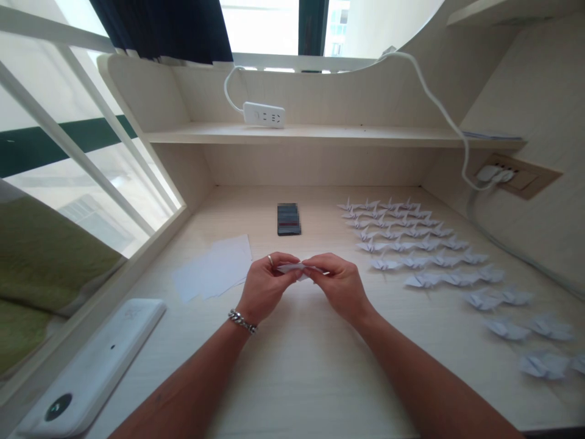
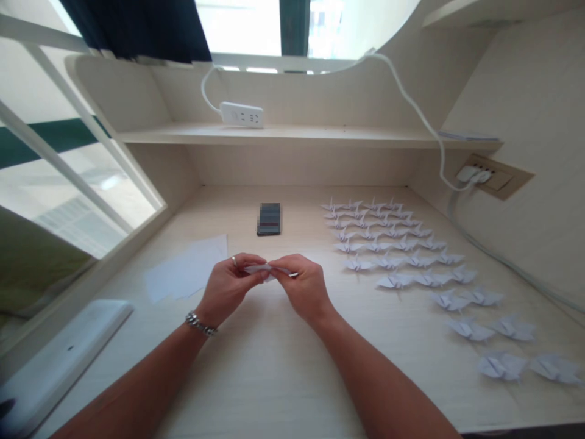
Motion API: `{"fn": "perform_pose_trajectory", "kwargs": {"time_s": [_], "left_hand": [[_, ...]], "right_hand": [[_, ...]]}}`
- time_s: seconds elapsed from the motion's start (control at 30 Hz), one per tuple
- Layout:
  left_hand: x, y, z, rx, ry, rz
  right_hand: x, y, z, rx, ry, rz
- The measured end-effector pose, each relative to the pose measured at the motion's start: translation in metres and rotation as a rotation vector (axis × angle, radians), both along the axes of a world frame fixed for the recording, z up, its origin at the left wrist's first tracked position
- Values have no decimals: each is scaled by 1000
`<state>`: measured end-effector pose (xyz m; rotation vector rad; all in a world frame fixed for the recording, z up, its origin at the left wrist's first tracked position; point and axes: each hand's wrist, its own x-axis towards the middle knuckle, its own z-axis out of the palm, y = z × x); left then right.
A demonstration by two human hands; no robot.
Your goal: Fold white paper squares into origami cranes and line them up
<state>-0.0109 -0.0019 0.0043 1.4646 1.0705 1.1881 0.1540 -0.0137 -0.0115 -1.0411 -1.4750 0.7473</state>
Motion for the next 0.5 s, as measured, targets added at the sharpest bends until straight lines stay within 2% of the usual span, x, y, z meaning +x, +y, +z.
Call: {"fn": "perform_pose_trajectory", "kwargs": {"time_s": [0.17,0.37,0.5], "left_hand": [[-1,0,-1,-5,-10,-3],[0,0,1,-35,64,-20],[-1,0,2,-45,109,-52]], "right_hand": [[-1,-1,0,6,12,10],[2,5,-1,-329,170,135],[3,6,0,-396,186,212]]}}
